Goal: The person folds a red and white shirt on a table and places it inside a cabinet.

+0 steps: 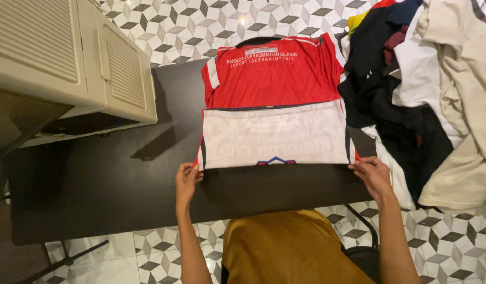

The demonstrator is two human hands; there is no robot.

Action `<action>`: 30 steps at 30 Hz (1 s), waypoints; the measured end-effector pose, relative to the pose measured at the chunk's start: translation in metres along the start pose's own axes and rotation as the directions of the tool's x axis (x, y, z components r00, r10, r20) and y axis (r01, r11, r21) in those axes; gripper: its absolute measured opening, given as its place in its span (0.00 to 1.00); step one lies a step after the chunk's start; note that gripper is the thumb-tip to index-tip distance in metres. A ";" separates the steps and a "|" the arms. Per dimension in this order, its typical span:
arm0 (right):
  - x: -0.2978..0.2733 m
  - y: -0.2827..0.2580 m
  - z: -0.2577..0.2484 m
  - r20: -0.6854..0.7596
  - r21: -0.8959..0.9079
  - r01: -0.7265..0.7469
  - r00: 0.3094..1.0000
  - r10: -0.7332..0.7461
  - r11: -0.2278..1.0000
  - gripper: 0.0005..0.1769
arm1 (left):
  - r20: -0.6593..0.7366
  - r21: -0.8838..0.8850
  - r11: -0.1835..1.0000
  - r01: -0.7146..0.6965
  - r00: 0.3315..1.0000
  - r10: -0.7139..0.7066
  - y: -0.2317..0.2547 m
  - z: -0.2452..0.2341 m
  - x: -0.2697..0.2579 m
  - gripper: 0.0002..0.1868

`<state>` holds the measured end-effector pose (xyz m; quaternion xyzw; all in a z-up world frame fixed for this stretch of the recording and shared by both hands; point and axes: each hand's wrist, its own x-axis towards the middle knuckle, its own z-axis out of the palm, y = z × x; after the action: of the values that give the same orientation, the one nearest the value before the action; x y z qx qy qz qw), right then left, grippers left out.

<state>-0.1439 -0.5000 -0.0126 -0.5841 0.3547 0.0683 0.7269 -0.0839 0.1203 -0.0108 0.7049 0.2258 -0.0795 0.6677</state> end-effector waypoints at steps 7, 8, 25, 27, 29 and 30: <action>-0.004 0.045 -0.029 -0.023 -0.258 0.006 1.000 -0.012 0.966 0.04 | -0.030 0.192 0.979 0.072 0.997 -0.067 -0.036 -0.017 -0.032 0.10; -0.007 0.049 -0.032 0.002 -0.311 0.016 1.000 -0.016 0.950 0.05 | -0.064 0.261 0.959 0.109 0.993 -0.095 -0.035 -0.019 -0.036 0.10; -0.008 0.009 0.016 0.023 -0.898 0.086 0.989 -0.148 0.431 0.26 | -0.194 0.789 0.589 0.175 0.980 -0.032 0.021 0.030 -0.042 0.24; -0.003 0.023 0.007 0.033 -0.880 0.048 0.999 -0.040 0.473 0.27 | -0.188 0.782 0.590 0.199 0.979 -0.082 0.007 0.023 -0.043 0.23; 0.000 0.040 -0.002 0.076 -0.862 0.124 0.990 -0.115 0.492 0.26 | -0.160 0.752 0.625 0.209 0.978 -0.134 -0.008 0.013 -0.046 0.22; 0.000 0.046 -0.006 0.098 -0.852 0.162 0.983 -0.153 0.498 0.25 | -0.152 0.732 0.645 0.221 0.975 -0.162 -0.015 0.009 -0.046 0.21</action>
<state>-0.1700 -0.4915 -0.0501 -0.8955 0.2168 0.1702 0.3494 -0.1295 0.1022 -0.0063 0.8901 0.2709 -0.2094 0.3009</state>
